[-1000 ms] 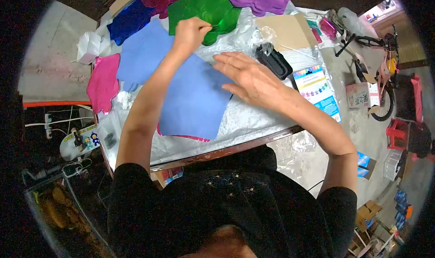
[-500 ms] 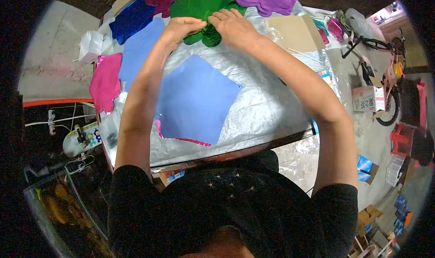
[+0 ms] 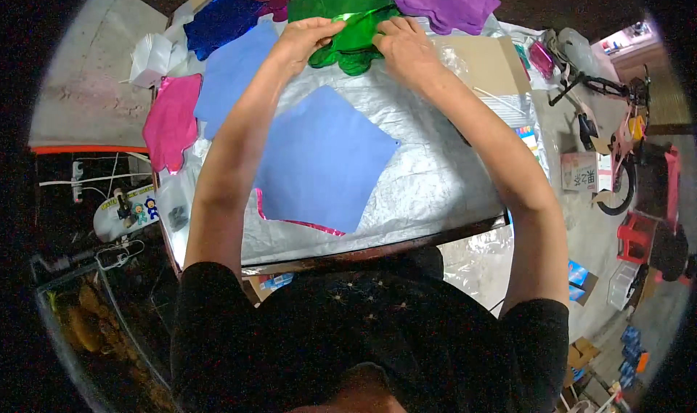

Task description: Folding various colored plastic or paper sheets on a tabletop.

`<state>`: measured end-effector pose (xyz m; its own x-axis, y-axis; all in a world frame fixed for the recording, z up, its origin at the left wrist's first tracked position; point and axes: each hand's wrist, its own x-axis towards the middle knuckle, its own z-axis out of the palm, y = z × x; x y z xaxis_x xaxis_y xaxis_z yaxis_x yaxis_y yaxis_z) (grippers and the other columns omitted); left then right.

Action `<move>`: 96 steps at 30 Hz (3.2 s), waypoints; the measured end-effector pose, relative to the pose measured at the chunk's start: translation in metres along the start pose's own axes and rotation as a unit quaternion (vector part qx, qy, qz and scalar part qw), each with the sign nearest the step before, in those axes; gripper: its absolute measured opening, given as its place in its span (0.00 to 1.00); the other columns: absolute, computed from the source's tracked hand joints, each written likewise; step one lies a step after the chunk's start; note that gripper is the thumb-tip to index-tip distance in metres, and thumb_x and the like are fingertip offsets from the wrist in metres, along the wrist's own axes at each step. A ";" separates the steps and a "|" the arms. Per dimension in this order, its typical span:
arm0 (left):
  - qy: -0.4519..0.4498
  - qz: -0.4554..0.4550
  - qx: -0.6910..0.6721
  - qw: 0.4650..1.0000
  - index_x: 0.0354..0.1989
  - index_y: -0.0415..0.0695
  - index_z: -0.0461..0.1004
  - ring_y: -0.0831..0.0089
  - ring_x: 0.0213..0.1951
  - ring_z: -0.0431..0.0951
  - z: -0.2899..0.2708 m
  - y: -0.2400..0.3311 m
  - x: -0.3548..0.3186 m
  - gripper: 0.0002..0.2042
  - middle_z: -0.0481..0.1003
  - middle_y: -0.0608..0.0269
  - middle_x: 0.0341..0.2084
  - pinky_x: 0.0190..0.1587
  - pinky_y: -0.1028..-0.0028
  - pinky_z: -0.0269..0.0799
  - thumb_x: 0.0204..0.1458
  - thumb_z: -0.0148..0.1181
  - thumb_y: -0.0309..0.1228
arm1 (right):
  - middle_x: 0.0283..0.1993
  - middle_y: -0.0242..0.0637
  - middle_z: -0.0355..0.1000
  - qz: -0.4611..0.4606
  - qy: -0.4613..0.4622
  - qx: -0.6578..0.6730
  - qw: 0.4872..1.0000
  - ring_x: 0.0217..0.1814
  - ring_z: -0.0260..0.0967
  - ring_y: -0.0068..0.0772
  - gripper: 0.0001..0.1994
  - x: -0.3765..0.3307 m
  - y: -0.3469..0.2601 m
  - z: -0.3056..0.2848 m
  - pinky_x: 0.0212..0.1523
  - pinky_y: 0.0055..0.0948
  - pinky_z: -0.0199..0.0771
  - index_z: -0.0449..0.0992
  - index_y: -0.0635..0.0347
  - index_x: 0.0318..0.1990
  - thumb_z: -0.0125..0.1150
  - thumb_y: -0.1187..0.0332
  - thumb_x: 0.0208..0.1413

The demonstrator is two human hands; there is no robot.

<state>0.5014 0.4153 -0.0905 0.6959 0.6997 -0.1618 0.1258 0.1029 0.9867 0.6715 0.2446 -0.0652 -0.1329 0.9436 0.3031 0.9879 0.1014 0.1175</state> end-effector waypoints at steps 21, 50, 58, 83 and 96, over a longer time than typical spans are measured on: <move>0.282 0.316 0.295 0.857 0.33 0.39 0.83 0.78 0.27 0.76 -0.083 0.183 0.016 0.08 0.81 0.64 0.25 0.30 0.72 0.72 0.53 0.67 0.33 | 0.64 0.49 0.69 0.075 -0.062 0.149 0.984 0.68 0.63 0.56 0.36 0.078 0.002 0.046 0.61 0.57 0.66 0.68 0.62 0.59 0.62 0.39 0.56; 0.043 0.236 0.441 0.865 0.70 0.47 0.62 0.56 0.70 0.61 -0.077 -0.034 -0.340 0.42 0.65 0.55 0.67 0.72 0.56 0.54 0.43 0.74 0.38 | 0.49 0.45 0.79 0.381 -0.082 0.685 0.616 0.45 0.80 0.37 0.14 -0.117 -0.103 -0.040 0.46 0.35 0.82 0.75 0.71 0.52 0.62 0.72 0.62; 0.096 0.158 0.461 0.868 0.73 0.45 0.57 0.52 0.72 0.56 -0.068 -0.056 -0.337 0.55 0.59 0.49 0.70 0.72 0.53 0.50 0.35 0.79 0.51 | 0.48 0.46 0.79 0.377 -0.065 0.699 0.604 0.42 0.81 0.37 0.13 -0.111 -0.131 -0.040 0.43 0.36 0.83 0.76 0.71 0.51 0.62 0.74 0.61; -0.001 0.454 0.427 0.782 0.40 0.44 0.84 0.59 0.43 0.83 0.067 0.091 -0.046 0.08 0.82 0.57 0.39 0.45 0.66 0.78 0.52 0.67 0.31 | 0.34 0.46 0.78 0.315 -0.107 0.438 0.835 0.34 0.79 0.29 0.13 -0.174 -0.059 -0.144 0.34 0.29 0.79 0.77 0.73 0.47 0.63 0.69 0.63; -0.040 0.395 0.599 0.696 0.40 0.45 0.84 0.53 0.43 0.82 0.218 0.030 0.133 0.10 0.82 0.53 0.39 0.47 0.57 0.78 0.52 0.66 0.35 | 0.38 0.45 0.80 0.255 -0.075 0.399 0.878 0.39 0.80 0.36 0.08 -0.228 0.014 -0.181 0.41 0.32 0.78 0.78 0.69 0.45 0.64 0.77 0.60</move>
<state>0.7518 0.3574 -0.0855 0.9135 0.1564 0.3755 0.1467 -0.9877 0.0547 0.7013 -0.0256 0.0387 0.2953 0.9553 -0.0106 0.6658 -0.2138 -0.7149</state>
